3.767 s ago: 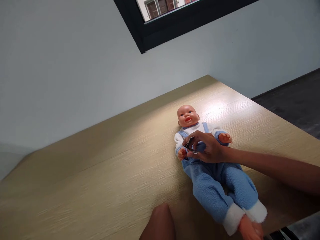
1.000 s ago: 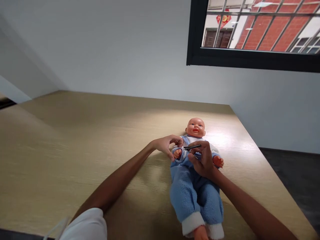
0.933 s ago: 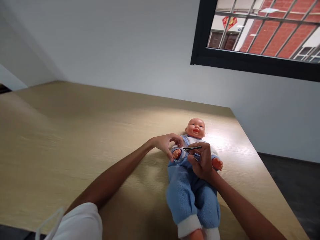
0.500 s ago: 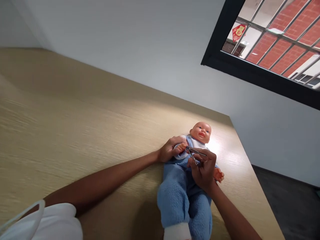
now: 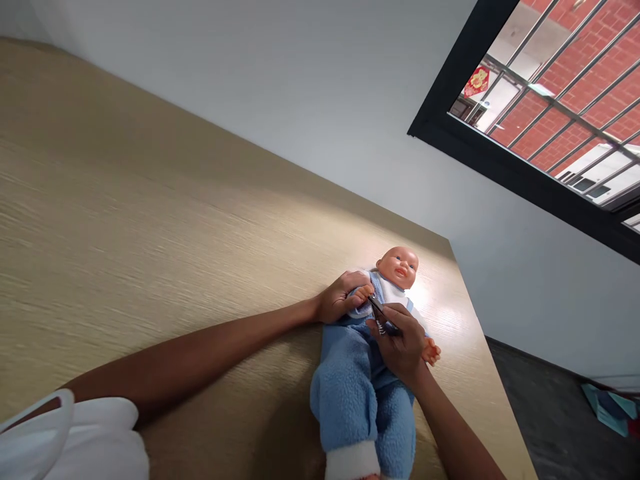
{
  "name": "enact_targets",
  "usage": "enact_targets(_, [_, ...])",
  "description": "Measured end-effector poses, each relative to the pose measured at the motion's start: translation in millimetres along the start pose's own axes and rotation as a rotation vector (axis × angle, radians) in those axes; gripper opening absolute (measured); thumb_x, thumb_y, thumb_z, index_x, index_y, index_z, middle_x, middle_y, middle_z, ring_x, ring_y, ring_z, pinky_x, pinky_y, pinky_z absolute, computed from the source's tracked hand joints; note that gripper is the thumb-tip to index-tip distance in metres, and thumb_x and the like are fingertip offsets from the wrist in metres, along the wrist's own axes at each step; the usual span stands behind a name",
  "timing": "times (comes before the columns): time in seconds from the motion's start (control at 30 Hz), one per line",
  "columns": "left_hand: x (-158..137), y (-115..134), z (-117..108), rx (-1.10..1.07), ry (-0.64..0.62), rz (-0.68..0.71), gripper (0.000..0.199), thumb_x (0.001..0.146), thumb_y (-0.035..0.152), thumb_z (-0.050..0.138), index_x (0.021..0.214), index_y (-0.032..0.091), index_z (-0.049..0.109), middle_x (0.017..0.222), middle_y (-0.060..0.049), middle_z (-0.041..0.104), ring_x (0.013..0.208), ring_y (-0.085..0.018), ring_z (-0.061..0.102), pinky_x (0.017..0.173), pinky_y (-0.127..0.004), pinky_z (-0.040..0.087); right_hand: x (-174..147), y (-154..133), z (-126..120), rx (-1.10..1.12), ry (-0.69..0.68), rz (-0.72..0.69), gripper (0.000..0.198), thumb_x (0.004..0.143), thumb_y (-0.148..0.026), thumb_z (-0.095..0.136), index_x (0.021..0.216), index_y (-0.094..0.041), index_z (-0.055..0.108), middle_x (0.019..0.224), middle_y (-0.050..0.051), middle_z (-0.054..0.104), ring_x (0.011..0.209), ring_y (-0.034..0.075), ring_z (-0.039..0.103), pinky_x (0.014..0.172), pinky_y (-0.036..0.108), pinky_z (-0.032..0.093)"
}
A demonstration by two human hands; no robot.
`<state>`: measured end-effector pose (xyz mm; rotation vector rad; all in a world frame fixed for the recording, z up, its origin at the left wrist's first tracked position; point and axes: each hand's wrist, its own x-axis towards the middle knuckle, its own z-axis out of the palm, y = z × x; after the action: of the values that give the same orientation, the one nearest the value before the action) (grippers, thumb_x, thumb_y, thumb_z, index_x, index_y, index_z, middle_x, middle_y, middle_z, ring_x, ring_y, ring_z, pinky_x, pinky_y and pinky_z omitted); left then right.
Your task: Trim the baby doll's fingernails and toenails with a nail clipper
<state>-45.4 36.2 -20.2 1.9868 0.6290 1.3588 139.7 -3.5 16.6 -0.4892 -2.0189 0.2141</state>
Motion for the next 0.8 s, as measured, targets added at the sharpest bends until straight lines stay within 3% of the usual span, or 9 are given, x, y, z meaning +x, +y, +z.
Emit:
enact_targets(0.47, [-0.7, 3.3, -0.1, 0.029, 0.007, -0.008, 0.073, 0.091, 0.077, 0.026, 0.083, 0.012, 0.059, 0.091, -0.01, 0.065, 0.087, -0.02, 0.054, 0.087, -0.034, 0.037, 2.4, -3.3, -1.9, -0.233, -0.052, -0.154, 0.002, 0.095, -0.02, 0.061, 0.096, -0.02, 0.06, 0.077, 0.0, 0.065, 0.063, 0.009, 0.062, 0.058, 0.02, 0.049])
enact_targets(0.67, [-1.3, 2.9, 0.5, 0.035, 0.013, -0.021, 0.069, 0.093, 0.073, 0.028, 0.083, 0.013, 0.059, 0.09, -0.009, 0.065, 0.086, -0.019, 0.054, 0.087, -0.033, 0.038, 1.3, -2.6, -2.8, -0.207, -0.039, -0.033, 0.017, 0.093, -0.03, 0.063, 0.081, -0.019, 0.058, 0.07, 0.0, 0.063, 0.059, 0.011, 0.062, 0.052, 0.02, 0.049])
enact_targets(0.8, [-1.1, 2.8, 0.9, 0.034, 0.014, -0.001, 0.075, 0.09, 0.079, 0.025, 0.084, 0.013, 0.059, 0.091, -0.01, 0.065, 0.087, -0.021, 0.055, 0.087, -0.034, 0.038, 3.0, -1.8, -2.3, -0.266, -0.091, -0.068, 0.017, 0.094, -0.033, 0.062, 0.085, -0.018, 0.062, 0.079, 0.003, 0.069, 0.063, 0.011, 0.066, 0.054, 0.021, 0.052])
